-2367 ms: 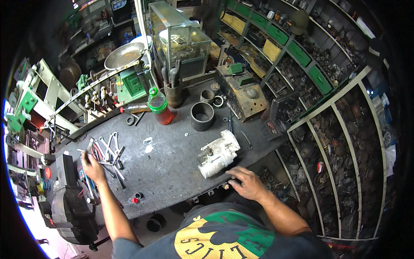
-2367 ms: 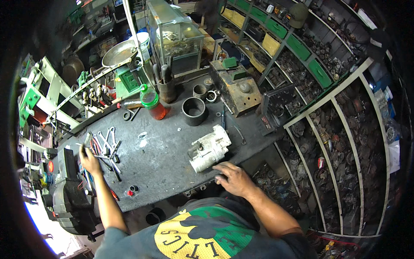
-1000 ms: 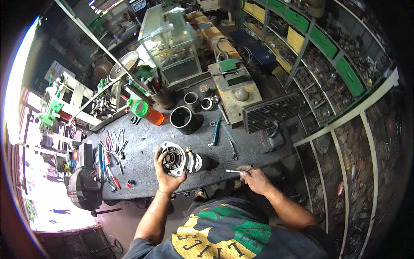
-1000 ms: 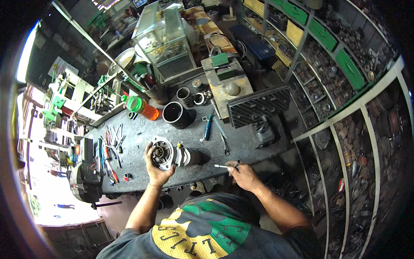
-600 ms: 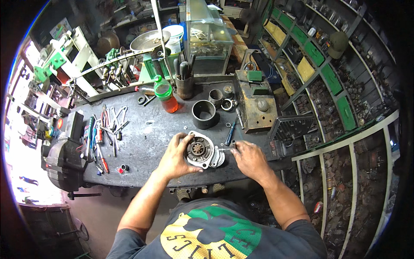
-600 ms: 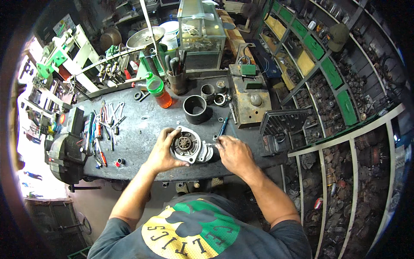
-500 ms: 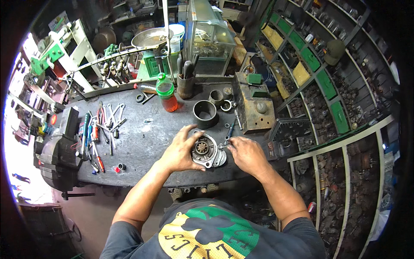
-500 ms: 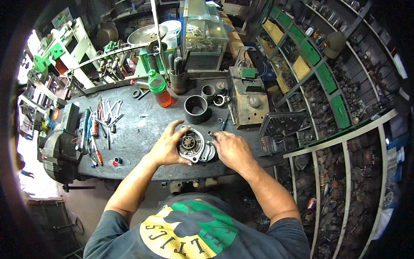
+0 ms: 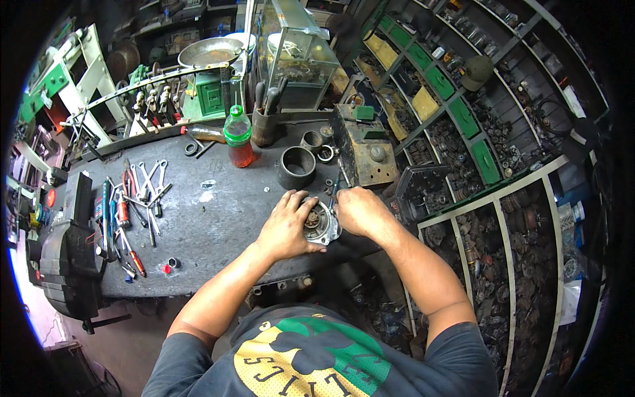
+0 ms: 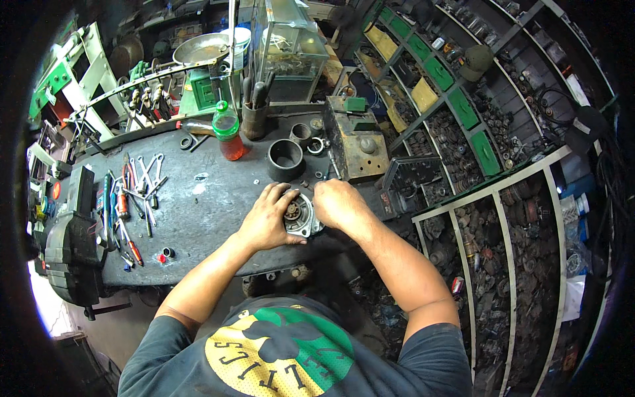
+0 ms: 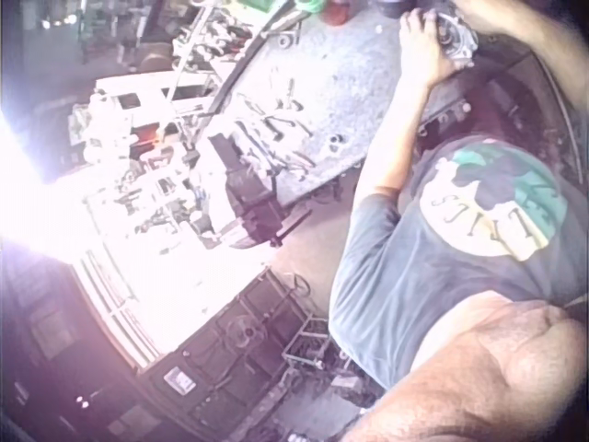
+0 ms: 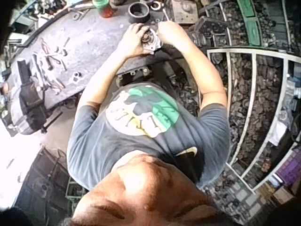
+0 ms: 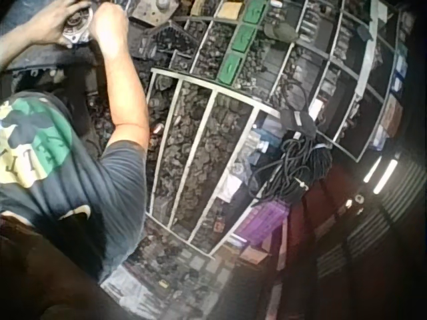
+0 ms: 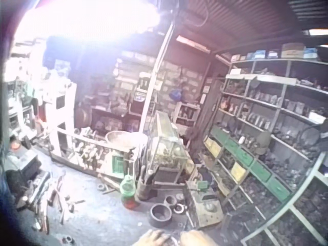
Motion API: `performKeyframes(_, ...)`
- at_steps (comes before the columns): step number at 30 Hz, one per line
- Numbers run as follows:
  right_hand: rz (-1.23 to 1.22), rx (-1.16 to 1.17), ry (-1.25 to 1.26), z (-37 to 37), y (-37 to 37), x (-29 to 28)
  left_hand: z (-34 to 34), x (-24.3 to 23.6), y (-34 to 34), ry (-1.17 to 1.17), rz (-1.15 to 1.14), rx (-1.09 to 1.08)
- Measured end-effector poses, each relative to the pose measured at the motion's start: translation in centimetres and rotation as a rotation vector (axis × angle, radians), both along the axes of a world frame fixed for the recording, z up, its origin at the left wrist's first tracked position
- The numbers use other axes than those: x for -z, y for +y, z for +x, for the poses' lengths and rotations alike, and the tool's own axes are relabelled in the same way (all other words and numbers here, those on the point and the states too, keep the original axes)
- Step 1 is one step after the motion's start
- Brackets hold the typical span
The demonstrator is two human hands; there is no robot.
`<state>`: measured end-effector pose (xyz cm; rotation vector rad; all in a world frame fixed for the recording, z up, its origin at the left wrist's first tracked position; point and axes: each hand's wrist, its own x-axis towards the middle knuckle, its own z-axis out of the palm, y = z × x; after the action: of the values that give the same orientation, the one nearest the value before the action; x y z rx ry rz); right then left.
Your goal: The person disassembles a small mechanical component on a workbench using a screwdriver and wrench. They remove screws, separate parts, wipe surfaces with a cloth, and reassemble the unit, placing tools and parts on the bench throughout.
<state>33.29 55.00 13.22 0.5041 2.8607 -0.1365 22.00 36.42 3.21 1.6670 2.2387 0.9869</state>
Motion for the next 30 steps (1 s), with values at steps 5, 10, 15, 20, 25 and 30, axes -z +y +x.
performKeyframes(5, 0.165, -0.185, 0.130, -0.2, -0.5, 1.4, 2.1, -1.6, 1.1, -0.027, -0.149, -0.133)
performKeyframes(10, 0.087, -0.058, 0.385, 0.0, -2.6, 1.8, 5.2, -0.9, 2.3, 0.005, -0.109, -0.451)
performKeyframes(15, 0.120, -0.173, 0.513, 0.2, -1.8, 2.7, 5.2, 0.5, 2.6, 0.008, 0.091, -0.369)
performKeyframes(20, 0.027, -0.316, 0.477, 0.6, 0.6, 3.1, 6.0, -0.2, 2.8, -0.021, 0.060, -0.382)
performKeyframes(25, -0.018, -0.761, 0.466, -0.4, 3.8, 4.2, 3.9, 0.5, 2.5, 0.068, 0.073, -0.286)
performKeyframes(30, -0.031, -0.977, 0.478, -0.8, 6.2, 3.3, 4.0, 0.1, 2.9, 0.035, 0.067, -0.283)
